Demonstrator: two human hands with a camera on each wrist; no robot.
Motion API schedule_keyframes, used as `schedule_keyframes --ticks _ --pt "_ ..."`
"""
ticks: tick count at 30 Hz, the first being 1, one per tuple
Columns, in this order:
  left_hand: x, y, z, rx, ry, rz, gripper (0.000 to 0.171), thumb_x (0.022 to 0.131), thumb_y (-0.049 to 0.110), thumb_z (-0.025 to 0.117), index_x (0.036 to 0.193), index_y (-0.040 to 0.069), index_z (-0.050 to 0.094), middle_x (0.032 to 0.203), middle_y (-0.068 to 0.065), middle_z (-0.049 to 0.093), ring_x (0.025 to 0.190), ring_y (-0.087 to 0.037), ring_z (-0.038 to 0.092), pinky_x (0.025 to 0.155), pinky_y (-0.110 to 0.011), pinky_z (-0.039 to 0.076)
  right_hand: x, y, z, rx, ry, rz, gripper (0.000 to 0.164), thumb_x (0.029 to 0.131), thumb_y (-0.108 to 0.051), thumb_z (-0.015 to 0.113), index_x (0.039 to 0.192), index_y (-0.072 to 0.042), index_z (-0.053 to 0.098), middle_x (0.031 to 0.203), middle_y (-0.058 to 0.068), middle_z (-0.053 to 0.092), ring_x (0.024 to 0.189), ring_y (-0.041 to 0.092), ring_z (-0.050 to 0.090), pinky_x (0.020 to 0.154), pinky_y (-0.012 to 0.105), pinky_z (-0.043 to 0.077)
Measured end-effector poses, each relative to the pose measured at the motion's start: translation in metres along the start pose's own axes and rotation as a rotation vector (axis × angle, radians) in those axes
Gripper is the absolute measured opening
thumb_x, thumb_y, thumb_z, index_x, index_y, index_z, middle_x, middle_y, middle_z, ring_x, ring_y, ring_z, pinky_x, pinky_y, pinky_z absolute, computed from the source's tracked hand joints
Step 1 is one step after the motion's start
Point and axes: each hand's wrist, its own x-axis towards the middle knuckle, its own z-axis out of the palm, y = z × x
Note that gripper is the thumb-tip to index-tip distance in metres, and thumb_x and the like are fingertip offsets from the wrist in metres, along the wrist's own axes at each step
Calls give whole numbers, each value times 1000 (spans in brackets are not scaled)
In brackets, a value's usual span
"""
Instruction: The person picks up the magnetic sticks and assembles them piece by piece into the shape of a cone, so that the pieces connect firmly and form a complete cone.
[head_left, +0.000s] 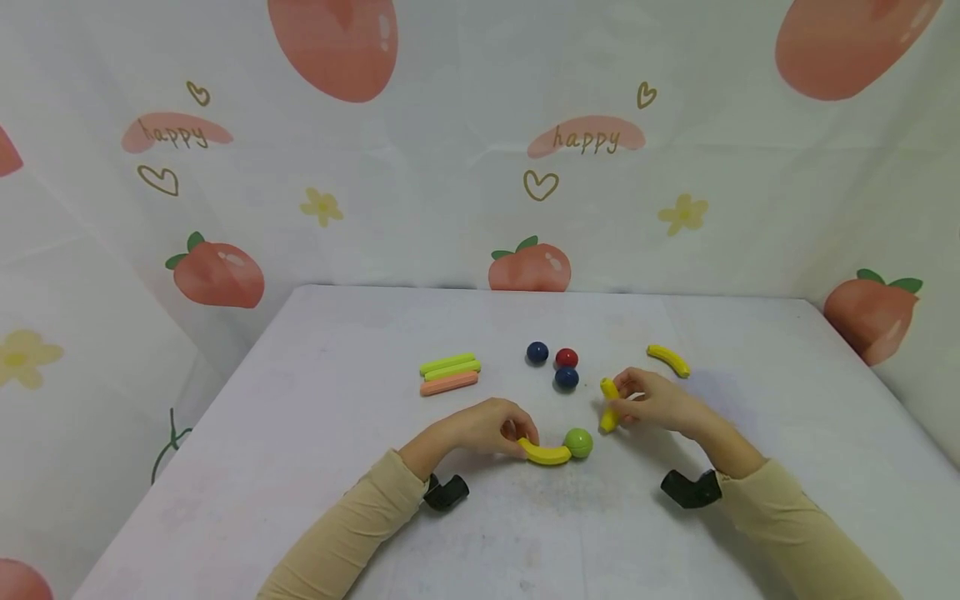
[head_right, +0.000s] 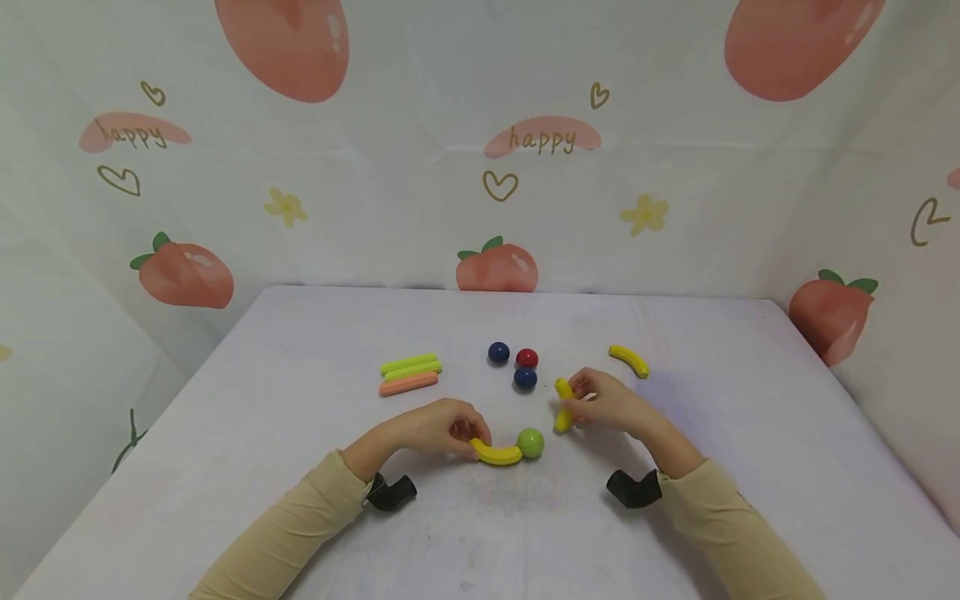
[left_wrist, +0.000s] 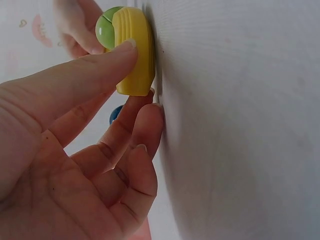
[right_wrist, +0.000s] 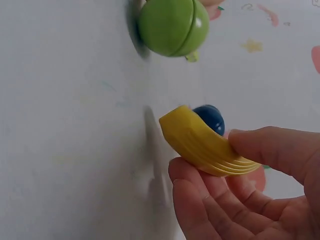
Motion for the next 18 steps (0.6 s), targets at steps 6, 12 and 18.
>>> schedule_keyframes --ticks 6,12,18 --pt "1 0 2 7 -9 -11 14 83 9 69 97 9 68 88 -3 63 74 -5 49 69 -13 42 1 -1 9 53 -14 -46 39 90 -19 62 114 7 45 102 17 57 79 16 59 69 21 52" --pt "2 0 3 14 -13 -16 14 83 9 69 97 10 68 89 -2 63 74 -4 49 70 -13 43 1 -4 13 73 -13 -60 40 90 -20 62 114 8 45 98 15 58 76 15 59 68 21 52" --pt "2 1 3 11 -15 -18 14 83 9 69 97 10 68 89 -2 63 75 -4 49 70 -13 43 1 -6 15 69 -29 -54 40 90 -21 62 114 6 46 97 13 58 75 15 59 68 21 52"
